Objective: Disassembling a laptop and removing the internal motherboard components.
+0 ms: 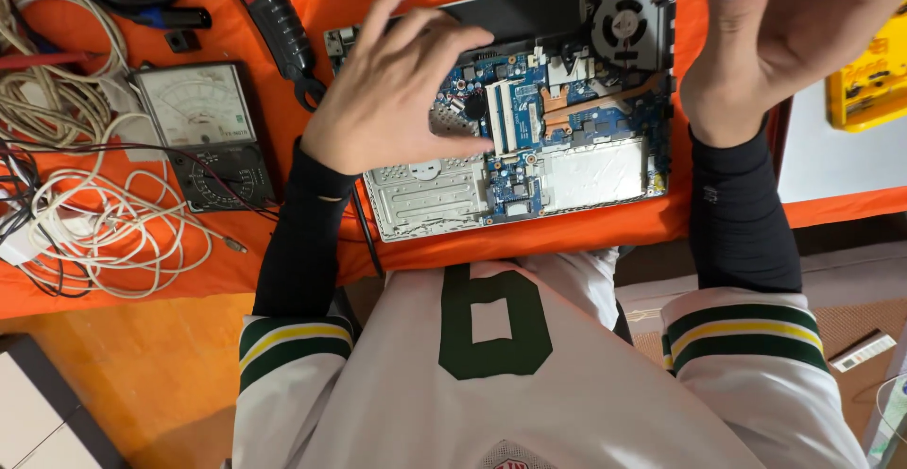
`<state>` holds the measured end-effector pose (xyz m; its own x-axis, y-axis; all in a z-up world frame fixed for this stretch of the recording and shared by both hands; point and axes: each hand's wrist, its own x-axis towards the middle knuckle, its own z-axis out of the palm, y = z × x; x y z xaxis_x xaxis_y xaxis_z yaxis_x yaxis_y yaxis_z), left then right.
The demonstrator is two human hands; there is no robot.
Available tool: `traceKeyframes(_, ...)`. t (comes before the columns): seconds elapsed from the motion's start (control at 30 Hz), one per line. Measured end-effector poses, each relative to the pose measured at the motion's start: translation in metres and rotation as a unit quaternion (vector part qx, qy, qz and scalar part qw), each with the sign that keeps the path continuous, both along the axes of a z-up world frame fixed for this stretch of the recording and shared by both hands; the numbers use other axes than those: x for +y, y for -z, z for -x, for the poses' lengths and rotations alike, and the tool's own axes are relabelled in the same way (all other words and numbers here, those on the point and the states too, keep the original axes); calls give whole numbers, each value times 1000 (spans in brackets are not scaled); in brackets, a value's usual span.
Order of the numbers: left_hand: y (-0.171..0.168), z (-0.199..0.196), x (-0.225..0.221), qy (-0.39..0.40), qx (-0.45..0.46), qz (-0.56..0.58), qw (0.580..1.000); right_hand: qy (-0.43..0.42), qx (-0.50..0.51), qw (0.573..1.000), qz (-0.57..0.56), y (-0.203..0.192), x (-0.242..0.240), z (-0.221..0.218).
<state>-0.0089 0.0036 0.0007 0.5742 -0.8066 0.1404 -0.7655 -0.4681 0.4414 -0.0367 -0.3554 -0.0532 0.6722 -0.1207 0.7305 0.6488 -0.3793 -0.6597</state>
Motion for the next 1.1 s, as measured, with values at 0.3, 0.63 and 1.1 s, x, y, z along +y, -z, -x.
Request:
traceKeyframes(0.3, 3, -4, 15, 5, -2, 19, 1000, -19, 50, 998, 15, 8, -9, 13)
traceKeyframes(0.63, 8, 0, 14, 4, -17, 7, 1000, 36, 72, 995, -57, 38, -20, 30)
traceKeyframes(1.1, 1, 11, -5, -24, -66, -36, 997, -24, 57, 998, -10, -1, -6, 8)
